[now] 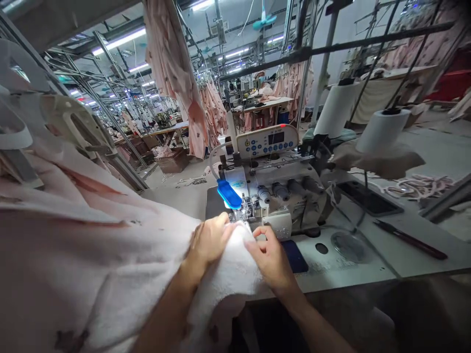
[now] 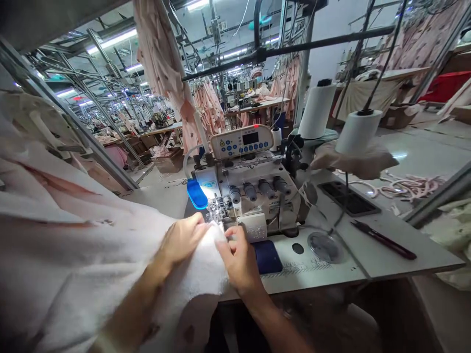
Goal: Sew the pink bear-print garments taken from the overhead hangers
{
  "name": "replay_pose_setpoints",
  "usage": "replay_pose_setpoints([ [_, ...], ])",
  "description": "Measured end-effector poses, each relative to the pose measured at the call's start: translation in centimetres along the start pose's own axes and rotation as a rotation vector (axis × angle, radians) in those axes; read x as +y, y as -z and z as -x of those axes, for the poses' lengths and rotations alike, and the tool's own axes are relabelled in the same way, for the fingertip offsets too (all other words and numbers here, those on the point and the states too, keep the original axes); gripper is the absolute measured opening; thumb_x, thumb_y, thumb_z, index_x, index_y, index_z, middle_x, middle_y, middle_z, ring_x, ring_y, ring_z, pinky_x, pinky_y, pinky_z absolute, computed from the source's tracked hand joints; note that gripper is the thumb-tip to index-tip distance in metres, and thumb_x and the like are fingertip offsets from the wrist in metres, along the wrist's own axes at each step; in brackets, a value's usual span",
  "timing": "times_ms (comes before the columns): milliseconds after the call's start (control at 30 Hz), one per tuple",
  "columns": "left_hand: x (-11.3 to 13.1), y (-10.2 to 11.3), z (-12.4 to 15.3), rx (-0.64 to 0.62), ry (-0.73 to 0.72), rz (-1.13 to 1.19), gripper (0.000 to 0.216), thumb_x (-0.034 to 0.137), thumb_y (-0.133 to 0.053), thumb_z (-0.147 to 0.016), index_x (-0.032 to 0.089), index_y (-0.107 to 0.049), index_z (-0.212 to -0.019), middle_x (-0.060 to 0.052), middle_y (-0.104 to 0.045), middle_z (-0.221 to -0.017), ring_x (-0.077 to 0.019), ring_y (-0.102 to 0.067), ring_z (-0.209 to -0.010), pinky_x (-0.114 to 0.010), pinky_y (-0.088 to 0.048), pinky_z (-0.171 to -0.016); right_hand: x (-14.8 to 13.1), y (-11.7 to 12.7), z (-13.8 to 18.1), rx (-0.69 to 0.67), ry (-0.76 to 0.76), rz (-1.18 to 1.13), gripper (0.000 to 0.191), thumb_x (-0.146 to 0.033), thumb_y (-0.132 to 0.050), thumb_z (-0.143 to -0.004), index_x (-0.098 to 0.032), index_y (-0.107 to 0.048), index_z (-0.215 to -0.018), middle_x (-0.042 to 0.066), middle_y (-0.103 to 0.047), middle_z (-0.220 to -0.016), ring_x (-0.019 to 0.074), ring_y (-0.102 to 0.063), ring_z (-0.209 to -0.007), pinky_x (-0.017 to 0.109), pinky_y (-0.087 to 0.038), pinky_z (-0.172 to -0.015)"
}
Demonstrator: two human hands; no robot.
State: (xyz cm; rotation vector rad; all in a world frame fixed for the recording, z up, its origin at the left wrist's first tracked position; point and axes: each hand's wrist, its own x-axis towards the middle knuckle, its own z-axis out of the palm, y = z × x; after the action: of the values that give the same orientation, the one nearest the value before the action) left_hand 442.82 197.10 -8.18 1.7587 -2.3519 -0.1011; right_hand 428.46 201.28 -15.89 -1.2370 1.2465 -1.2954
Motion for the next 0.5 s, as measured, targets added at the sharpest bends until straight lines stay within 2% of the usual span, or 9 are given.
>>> replay_pose_setpoints([
  [100,-0.5,-0.3,0.6,-0.048,-0.033,-0.006,0.022,0.037,-0.038,-0.091,0.022,-0.050,-0.080,0.001,-0.061,-0.071,-0.0160,-0.056,-0.065,-0.028,-0.026,-0.055,0.2,0.3,1.1,-0.062,-0.003,-0.048,0.026,-0.040,-0.052,-0.083,-0.022,-0.038,-0.095,-0.011,-0.038,-0.047,0.0085,-0.030,-0.041,0.020,-0.020,-0.041],
  [200,-0.5,-0.5,1.6,-0.072,-0.051,-0.020,0.024,0.038,-0.036,-0.091,0.021,-0.050,-0.082,0.001,-0.062,-0.075,-0.0161,-0.058,-0.067,-0.028,-0.028,-0.057,-0.6,0.9,2.2,-0.130,0.032,0.032,0.027,-0.038,-0.049,-0.085,-0.018,-0.048,-0.104,-0.010,-0.033,-0.047,0.0081,-0.027,-0.042,0.022,-0.017,-0.042],
  [267,-0.3,-0.6,1.6,-0.048,-0.070,-0.051,0.025,0.036,-0.034,-0.092,0.022,-0.051,-0.082,0.001,-0.062,-0.074,-0.0158,-0.058,-0.066,-0.028,-0.027,-0.056,-1.2,1.2,2.2,-0.156,0.031,0.088,0.034,-0.035,-0.048,-0.085,-0.014,-0.055,-0.111,-0.010,-0.027,-0.048,0.0080,-0.023,-0.044,0.022,-0.016,-0.043],
  [367,-0.2,-0.9,0.6,0.031,-0.116,-0.114,0.024,0.033,-0.035,-0.092,0.022,-0.053,-0.080,0.001,-0.062,-0.071,-0.0161,-0.058,-0.061,-0.028,-0.025,-0.052,-1.7,1.3,1.1,-0.152,-0.005,0.067,0.044,-0.033,-0.047,-0.084,-0.010,-0.053,-0.121,-0.010,-0.023,-0.049,0.0080,-0.020,-0.044,0.022,-0.015,-0.042],
  [500,-0.6,-0.4,-1.1,0.083,-0.154,-0.136,0.024,0.031,-0.037,-0.092,0.021,-0.055,-0.078,0.000,-0.062,-0.067,-0.0180,-0.059,-0.060,-0.027,-0.027,-0.051,-2.0,0.9,-0.6,-0.085,-0.027,0.042,0.041,-0.031,-0.049,-0.080,-0.011,-0.050,-0.116,-0.011,-0.030,-0.044,0.0080,-0.023,-0.040,0.021,-0.016,-0.039],
])
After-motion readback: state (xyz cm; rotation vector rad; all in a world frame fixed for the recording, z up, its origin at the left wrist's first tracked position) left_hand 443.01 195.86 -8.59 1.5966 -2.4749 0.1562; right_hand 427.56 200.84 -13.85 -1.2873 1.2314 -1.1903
